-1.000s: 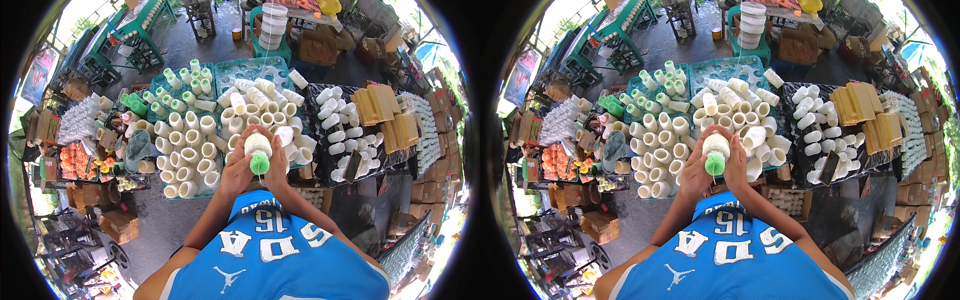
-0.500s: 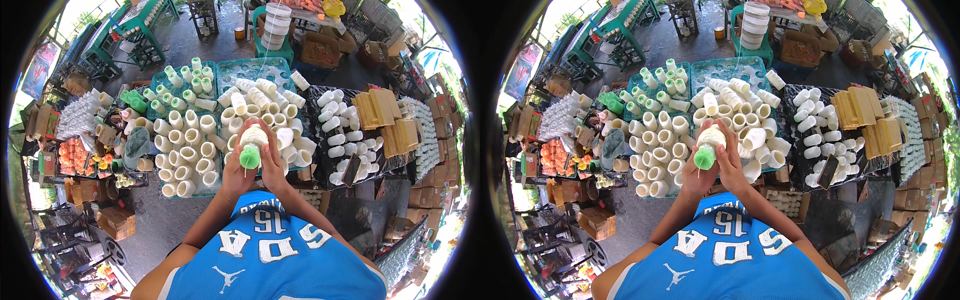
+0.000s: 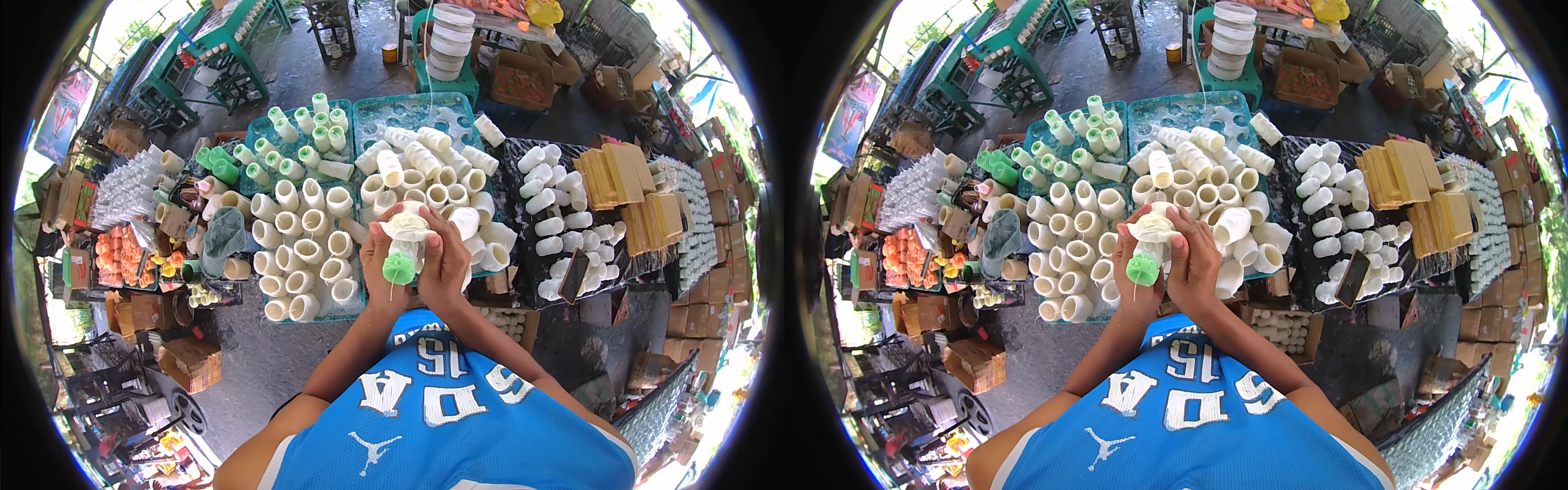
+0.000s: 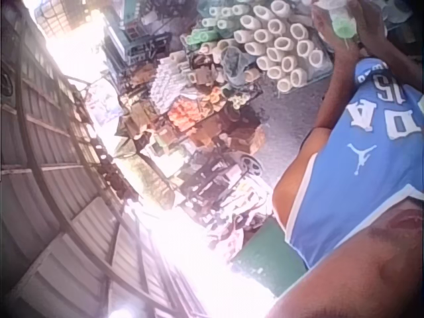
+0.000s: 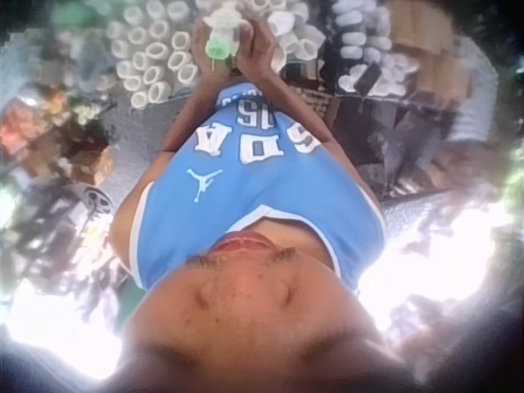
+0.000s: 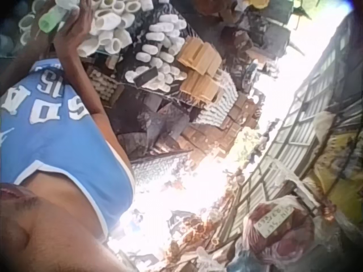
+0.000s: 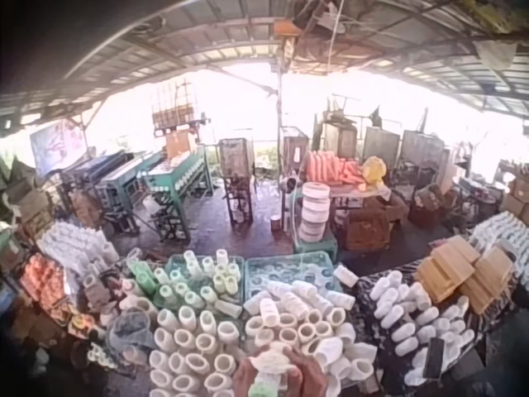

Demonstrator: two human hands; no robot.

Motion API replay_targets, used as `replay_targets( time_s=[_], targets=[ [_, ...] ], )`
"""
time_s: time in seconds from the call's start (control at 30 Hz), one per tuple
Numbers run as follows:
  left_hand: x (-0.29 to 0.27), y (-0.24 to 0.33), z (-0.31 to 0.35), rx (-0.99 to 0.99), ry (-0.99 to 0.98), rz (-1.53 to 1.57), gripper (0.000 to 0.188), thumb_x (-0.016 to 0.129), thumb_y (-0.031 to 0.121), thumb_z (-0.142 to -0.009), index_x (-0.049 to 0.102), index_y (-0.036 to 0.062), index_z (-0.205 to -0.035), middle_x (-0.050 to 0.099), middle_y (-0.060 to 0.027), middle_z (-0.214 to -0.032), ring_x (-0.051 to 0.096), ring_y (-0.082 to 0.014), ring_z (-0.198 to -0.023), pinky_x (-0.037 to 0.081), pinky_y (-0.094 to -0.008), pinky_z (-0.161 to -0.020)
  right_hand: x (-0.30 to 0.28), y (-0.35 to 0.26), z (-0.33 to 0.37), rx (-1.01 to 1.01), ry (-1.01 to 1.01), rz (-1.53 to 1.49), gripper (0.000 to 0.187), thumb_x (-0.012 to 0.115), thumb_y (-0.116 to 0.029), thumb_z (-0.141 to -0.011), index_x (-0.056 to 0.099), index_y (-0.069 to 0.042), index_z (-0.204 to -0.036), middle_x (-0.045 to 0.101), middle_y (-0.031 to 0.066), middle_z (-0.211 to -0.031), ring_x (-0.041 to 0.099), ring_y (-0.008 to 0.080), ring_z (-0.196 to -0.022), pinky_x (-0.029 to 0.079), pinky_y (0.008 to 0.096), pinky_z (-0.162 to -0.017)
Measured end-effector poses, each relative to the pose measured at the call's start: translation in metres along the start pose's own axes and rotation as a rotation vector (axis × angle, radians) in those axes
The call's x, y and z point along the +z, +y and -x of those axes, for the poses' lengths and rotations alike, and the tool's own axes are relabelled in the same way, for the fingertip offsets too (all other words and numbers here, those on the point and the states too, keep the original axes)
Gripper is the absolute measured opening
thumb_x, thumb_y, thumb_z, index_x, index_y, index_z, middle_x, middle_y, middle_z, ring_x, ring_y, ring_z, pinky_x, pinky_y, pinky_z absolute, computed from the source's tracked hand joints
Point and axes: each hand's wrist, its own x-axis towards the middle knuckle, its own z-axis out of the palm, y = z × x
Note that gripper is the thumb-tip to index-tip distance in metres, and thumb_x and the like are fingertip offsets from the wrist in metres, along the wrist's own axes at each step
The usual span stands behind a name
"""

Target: The person repeatedly picks white cylindrical candle bodies and green cylindrical inserts from trays, fits the green insert into the white body, and places the assembled unit back on the tray. The process is repeated continuously with many similar items.

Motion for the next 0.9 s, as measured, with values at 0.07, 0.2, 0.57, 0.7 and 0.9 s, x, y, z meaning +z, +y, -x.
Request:
replay_targets(
  time_s=[0.07,0.2,0.57,0.7,0.9],
  targets=[
    [-0.003,0.002,-0.002,-0.028,-0.007,0.024,0.062,0.037,0.052,-0.117,0.053,0.0015,-0.149,0.067,-0.0129,-0.139,0.068,-0.0227,-0.126,0.053,-0.0372,-0.11,0.001,0.0,0.002,0.023,0.005,-0.019,0.035,0.054,-0.022,-0.113,0.069,0.001,-0.135,0.072,0.028,-0.131,0.071,0.0439,-0.111,0.052,0.0485,-0.102],
    [-0.009,0.001,-0.004,-0.098,-0.056,0.2,0.063,0.038,0.052,-0.117,0.046,0.0024,-0.156,0.06,-0.013,-0.148,0.06,-0.0243,-0.137,0.048,-0.0403,-0.116,0.002,0.002,0.0,0.008,-0.017,-0.012,0.037,0.056,-0.024,-0.113,0.068,0.0,-0.137,0.07,0.0267,-0.135,0.067,0.0419,-0.119,0.048,0.0487,-0.108],
    [0.02,0.03,-0.001,-0.005,-0.22,0.064,0.066,0.041,0.041,-0.118,0.027,0.0028,-0.169,0.038,-0.0145,-0.17,0.049,-0.025,-0.149,0.04,-0.0384,-0.123,-0.005,-0.02,-0.011,0.569,-0.257,-1.079,0.063,0.042,-0.039,-0.117,0.028,-0.007,-0.17,0.037,0.0125,-0.168,0.04,0.0235,-0.153,0.032,0.038,-0.125],
    [0.017,0.019,-0.005,0.005,-0.074,0.025,0.06,0.043,0.041,-0.117,0.04,0.0016,-0.162,0.053,-0.0144,-0.158,0.054,-0.0253,-0.145,0.044,-0.0411,-0.122,-0.003,0.003,-0.007,0.303,-0.214,-0.574,0.053,0.044,-0.031,-0.118,0.044,-0.002,-0.163,0.053,0.0162,-0.156,0.053,0.0233,-0.142,0.041,0.0368,-0.119],
    [0.008,0.005,-0.012,-0.06,-0.038,0.181,0.047,0.045,0.042,-0.117,0.058,0.0038,-0.143,0.067,-0.0125,-0.137,0.067,-0.0242,-0.126,0.054,-0.0399,-0.111,0.006,-0.002,-0.003,0.203,0.019,-0.193,0.048,0.043,-0.031,-0.119,0.063,0.004,-0.144,0.071,0.0211,-0.137,0.069,0.0246,-0.124,0.052,0.0374,-0.107]
  ],
)
